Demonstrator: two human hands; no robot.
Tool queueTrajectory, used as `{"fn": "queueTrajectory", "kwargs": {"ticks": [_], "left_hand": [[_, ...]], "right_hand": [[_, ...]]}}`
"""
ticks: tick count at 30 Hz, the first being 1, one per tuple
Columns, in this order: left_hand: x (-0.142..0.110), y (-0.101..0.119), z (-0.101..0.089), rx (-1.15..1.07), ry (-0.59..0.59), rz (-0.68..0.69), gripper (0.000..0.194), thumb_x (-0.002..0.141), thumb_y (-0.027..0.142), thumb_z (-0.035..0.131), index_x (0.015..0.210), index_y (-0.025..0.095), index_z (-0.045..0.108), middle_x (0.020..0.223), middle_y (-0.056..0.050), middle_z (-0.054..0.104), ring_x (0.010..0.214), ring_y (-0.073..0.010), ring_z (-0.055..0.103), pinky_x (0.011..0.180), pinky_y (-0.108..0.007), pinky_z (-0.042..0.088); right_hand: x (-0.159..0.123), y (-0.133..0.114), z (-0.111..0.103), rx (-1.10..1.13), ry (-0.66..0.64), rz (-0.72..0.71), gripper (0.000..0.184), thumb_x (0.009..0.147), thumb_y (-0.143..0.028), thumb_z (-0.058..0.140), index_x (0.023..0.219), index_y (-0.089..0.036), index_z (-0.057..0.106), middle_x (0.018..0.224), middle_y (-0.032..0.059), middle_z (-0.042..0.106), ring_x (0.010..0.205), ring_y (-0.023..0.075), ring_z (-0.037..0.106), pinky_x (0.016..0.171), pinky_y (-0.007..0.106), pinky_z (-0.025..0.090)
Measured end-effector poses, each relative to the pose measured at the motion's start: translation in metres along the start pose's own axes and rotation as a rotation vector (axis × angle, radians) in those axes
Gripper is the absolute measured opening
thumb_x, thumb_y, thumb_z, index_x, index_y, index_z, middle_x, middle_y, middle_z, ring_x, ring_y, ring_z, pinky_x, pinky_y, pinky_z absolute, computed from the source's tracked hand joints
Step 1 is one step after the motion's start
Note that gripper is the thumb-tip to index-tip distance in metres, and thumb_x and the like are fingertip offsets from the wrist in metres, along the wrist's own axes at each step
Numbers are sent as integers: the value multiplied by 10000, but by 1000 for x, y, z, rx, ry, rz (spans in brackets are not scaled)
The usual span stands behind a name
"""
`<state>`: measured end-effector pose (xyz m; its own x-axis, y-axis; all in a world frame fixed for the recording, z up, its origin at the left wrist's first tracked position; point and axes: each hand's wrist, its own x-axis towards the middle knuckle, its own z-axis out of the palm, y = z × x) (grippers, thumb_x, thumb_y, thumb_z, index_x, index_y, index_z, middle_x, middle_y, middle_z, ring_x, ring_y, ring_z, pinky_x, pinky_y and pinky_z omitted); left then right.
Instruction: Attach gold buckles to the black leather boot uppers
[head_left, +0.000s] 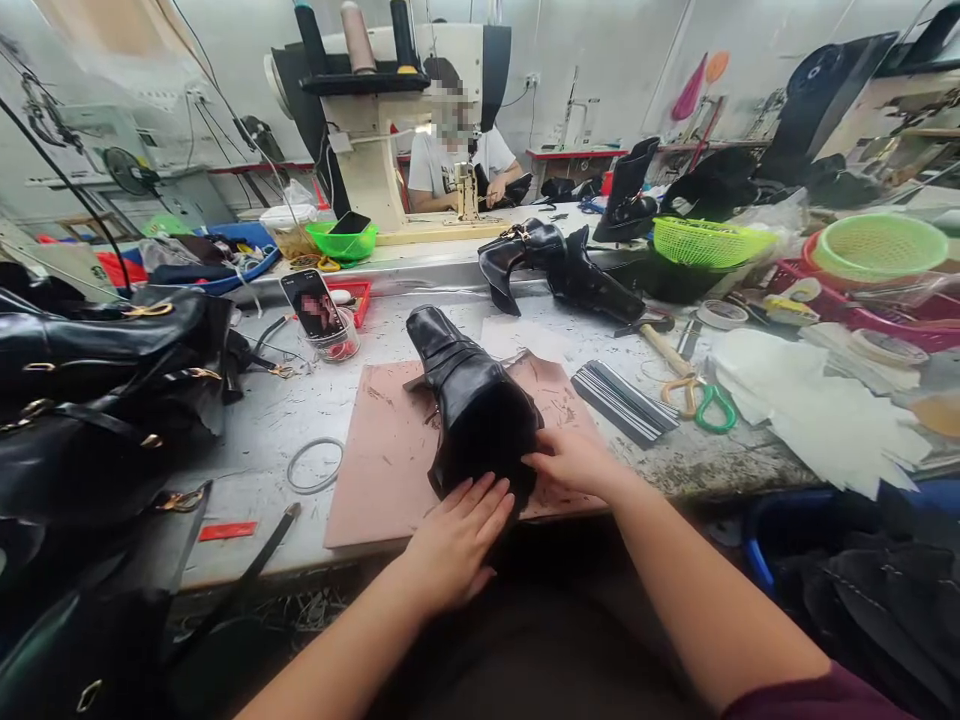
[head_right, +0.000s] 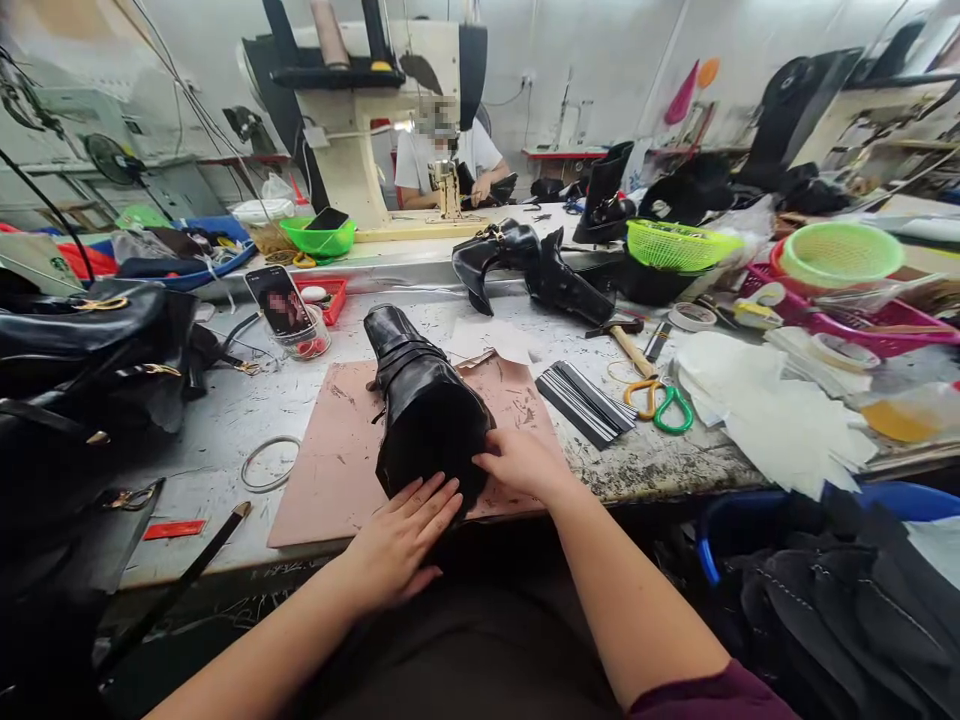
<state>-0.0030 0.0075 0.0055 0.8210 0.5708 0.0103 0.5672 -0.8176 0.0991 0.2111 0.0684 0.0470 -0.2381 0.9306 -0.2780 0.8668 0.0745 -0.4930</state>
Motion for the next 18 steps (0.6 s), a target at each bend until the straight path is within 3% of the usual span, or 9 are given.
{"fn": "queueTrajectory", "kwargs": {"ticks": [4,8,10,13,15,18], "left_hand": [[7,3,-4,-9,20,-15,611,751,232,547,1314,82,361,1437,-173,291,1345,-297,196,1096,-441,209],[23,7,-12,-27,32,-34,392,705,170,565,1083,69,538,1431,-236,253,1335,-322,212,1081,-441,253],[31,8,-15,-53,32,-43,354,685,178,583,1023,72,559,1408,-231,311,1314,-322,273,1076,-434,270],[40,7,-13,-106,68,-98,421,706,197,588,1109,94,525,1340,-170,449,1240,-292,408,1043,-427,335],[44,7,-9,-111,118,-108,477,744,194,571,1205,126,469,1316,-123,488,1209,-273,444,1015,-432,370],[41,3,-5,-67,174,-60,415,790,185,537,1200,147,482,1248,-104,552,1171,-259,484,985,-426,401]], "right_hand": [[7,-1,1,-94,26,23,160,773,-286,549,703,-164,626,714,66,678,694,198,616,543,240,378],[11,-2,1,-188,33,2,137,747,-278,560,684,-180,631,707,53,680,680,186,624,531,231,378],[5,-2,-5,-261,64,8,125,729,-285,582,694,-178,634,711,67,678,690,204,627,541,246,386],[-12,-8,-17,-375,143,25,122,735,-272,594,720,-157,630,699,102,665,686,246,627,545,287,404],[-20,-21,-22,-423,190,-42,122,792,-250,548,773,-157,625,717,92,661,694,236,627,566,301,426],[-12,-49,-19,-481,211,-284,133,858,-178,489,881,-161,618,857,75,660,803,195,619,692,305,462]]}}
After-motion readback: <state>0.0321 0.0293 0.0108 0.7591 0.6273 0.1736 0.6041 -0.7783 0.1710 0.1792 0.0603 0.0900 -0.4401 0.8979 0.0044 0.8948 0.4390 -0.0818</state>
